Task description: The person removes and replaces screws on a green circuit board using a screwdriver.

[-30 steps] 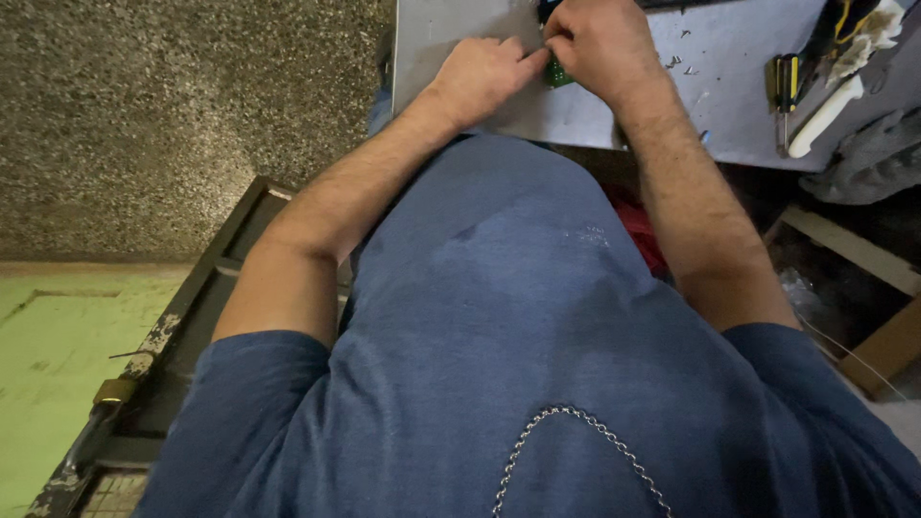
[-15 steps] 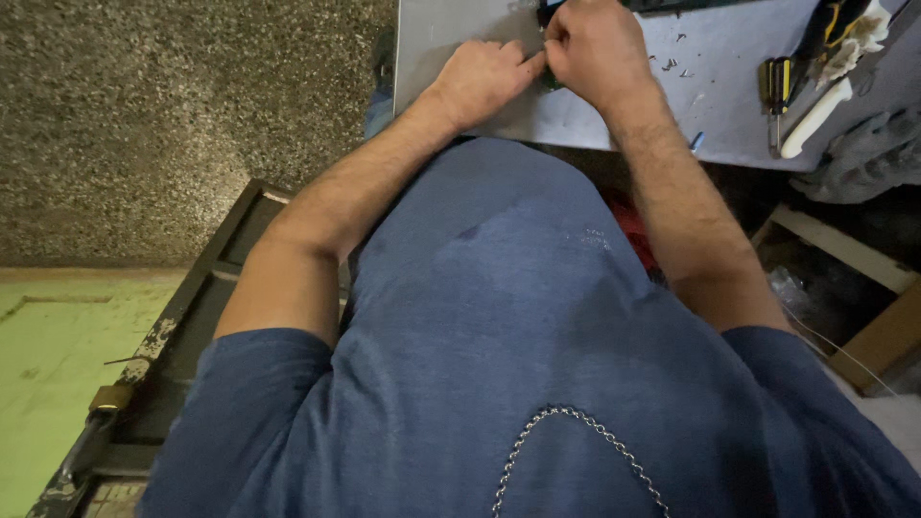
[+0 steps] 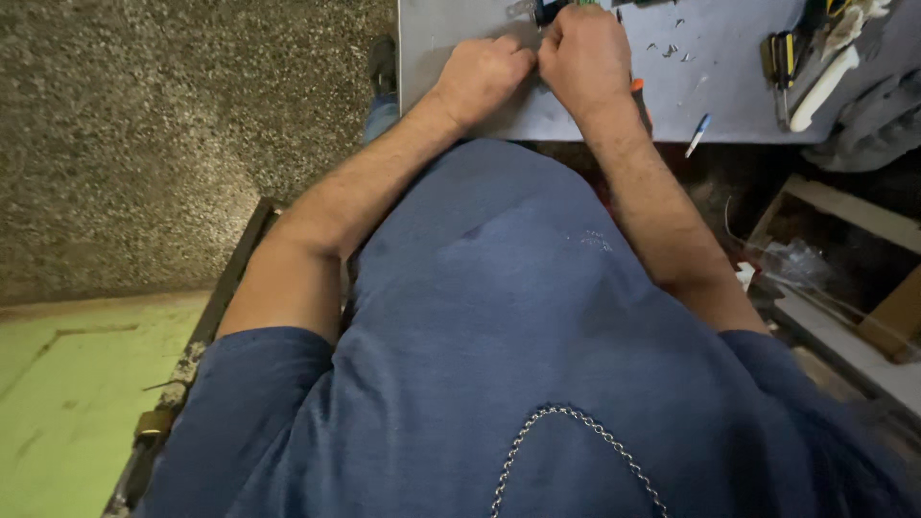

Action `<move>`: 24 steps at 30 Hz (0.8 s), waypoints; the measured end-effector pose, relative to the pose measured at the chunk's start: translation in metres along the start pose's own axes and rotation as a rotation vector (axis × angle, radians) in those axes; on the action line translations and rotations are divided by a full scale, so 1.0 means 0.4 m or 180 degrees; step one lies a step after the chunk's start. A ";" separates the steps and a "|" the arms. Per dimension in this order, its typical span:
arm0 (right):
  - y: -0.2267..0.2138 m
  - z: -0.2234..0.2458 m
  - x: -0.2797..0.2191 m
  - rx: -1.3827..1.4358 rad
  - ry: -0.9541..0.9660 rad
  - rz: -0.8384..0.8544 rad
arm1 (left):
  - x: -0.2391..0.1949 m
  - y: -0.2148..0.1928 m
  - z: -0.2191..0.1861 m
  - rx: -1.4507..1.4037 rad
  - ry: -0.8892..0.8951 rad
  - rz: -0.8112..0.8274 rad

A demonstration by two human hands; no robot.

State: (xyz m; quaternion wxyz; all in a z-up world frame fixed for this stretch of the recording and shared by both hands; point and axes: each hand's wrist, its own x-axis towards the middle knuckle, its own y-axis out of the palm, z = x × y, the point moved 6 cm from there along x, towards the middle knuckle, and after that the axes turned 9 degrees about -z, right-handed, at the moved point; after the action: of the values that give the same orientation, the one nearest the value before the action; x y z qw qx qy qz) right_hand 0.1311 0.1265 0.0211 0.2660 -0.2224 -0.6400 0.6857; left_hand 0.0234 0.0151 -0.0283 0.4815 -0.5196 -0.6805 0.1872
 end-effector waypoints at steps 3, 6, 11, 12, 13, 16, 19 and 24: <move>0.002 0.012 -0.002 -0.0313 -0.0008 0.0057 | 0.010 0.019 0.009 -0.0222 -0.0043 0.0156; 0.006 0.019 -0.006 -0.0253 0.0238 0.0101 | 0.017 0.033 0.015 -0.0300 -0.0186 0.0367; 0.054 0.017 -0.015 -0.1111 0.0408 0.0320 | 0.014 0.038 0.020 -0.0353 -0.0274 0.0265; 0.045 0.023 -0.014 -0.1110 0.0435 0.0327 | 0.017 0.034 0.020 -0.0366 -0.0257 0.0282; 0.031 0.019 -0.016 -0.0712 0.0775 0.0243 | 0.019 0.035 0.022 -0.0419 -0.0315 0.0388; 0.005 0.027 -0.021 -0.0281 0.1134 0.0064 | 0.026 0.029 0.021 -0.0523 -0.0330 0.0461; -0.030 0.042 -0.032 -0.0185 0.1226 -0.0052 | 0.040 0.008 0.023 -0.0784 -0.0420 0.0585; -0.118 0.031 -0.068 -0.0107 0.1376 -0.0116 | 0.037 0.004 0.028 -0.0833 -0.0442 0.1096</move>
State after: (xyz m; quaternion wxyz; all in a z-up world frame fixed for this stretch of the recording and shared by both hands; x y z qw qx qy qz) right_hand 0.1474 0.1013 0.0681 0.4056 -0.3571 -0.5834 0.6064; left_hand 0.0147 0.0316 -0.0278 0.3229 -0.6720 -0.6318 0.2121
